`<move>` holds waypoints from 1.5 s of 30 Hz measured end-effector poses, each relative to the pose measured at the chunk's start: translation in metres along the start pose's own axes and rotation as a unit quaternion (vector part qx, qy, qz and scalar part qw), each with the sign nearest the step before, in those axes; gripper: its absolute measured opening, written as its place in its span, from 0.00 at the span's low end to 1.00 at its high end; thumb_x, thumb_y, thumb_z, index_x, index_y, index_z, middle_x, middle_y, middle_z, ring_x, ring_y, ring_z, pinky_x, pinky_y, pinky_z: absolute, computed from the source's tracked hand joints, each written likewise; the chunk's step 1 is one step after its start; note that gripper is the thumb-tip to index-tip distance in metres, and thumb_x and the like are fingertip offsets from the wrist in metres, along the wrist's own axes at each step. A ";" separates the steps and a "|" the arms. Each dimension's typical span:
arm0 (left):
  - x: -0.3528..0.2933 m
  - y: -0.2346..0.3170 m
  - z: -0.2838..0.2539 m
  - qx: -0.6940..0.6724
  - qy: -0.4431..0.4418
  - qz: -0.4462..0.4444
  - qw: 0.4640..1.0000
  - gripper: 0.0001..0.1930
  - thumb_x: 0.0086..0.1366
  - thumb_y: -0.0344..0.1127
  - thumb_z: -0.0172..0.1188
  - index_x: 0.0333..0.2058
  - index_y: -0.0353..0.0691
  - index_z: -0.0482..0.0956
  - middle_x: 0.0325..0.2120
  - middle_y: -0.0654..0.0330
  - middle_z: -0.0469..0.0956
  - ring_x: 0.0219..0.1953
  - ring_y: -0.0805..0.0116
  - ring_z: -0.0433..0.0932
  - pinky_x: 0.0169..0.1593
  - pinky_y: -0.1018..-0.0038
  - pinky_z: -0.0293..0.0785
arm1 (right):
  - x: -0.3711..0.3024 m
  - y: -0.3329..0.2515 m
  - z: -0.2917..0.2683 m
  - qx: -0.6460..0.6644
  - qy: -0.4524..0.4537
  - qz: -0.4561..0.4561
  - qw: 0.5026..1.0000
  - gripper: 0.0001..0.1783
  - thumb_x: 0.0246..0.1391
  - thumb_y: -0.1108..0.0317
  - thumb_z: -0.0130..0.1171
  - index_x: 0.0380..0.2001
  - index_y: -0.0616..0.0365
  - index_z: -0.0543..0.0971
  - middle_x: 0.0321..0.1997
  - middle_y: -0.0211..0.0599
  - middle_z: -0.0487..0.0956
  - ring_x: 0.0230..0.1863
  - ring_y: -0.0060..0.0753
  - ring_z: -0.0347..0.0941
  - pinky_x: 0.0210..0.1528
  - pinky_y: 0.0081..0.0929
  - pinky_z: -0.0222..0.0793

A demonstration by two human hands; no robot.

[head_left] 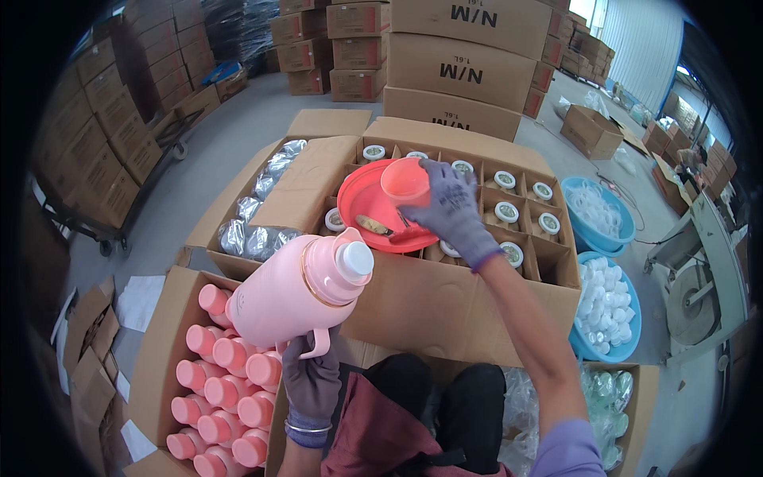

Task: The person assembles pink and green thermos flasks by inserting inner liners, attaching lids, and wrapping each unit in plastic. The person handles the components one at a time, places the finished units into a cardboard box, and repeats the process.

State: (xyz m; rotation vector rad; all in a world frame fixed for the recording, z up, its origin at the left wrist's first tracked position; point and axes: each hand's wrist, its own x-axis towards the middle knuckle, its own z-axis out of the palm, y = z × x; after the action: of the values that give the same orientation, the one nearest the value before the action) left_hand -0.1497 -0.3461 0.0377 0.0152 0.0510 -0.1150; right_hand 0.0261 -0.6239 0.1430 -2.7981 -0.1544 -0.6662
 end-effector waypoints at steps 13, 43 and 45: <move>-0.074 -0.082 0.031 0.282 -0.011 -0.027 0.959 0.18 0.70 0.31 0.50 0.58 0.38 0.68 0.46 0.58 0.78 0.46 0.67 0.81 0.44 0.72 0.82 | -0.214 -0.029 -0.100 0.603 0.052 0.121 0.787 0.33 0.56 0.63 0.58 0.61 0.62 0.62 0.61 0.40 0.67 0.58 0.36 0.68 0.61 0.39 0.65; -0.082 -0.019 -0.019 0.777 -0.552 0.137 0.269 0.13 0.55 0.23 0.57 0.41 0.31 0.76 0.48 0.45 0.72 0.54 0.41 0.73 0.59 0.42 0.67 | -0.301 -0.011 -0.059 0.432 0.014 0.165 0.887 0.22 0.60 0.58 0.58 0.52 0.61 0.75 0.51 0.43 0.77 0.54 0.37 0.73 0.58 0.33 0.68; -0.096 -0.003 -0.011 0.794 -0.543 0.027 0.273 0.12 0.57 0.25 0.56 0.40 0.31 0.78 0.47 0.45 0.76 0.53 0.39 0.74 0.61 0.46 0.66 | -0.353 -0.009 -0.087 0.357 0.075 0.126 0.922 0.21 0.56 0.64 0.62 0.51 0.61 0.76 0.51 0.45 0.77 0.53 0.43 0.74 0.57 0.35 0.69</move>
State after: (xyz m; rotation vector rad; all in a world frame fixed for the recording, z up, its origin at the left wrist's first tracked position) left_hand -0.2458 -0.3379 0.0317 2.0469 -1.5552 -0.0346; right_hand -0.3268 -0.6542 0.0593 -2.0128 0.0003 -0.6026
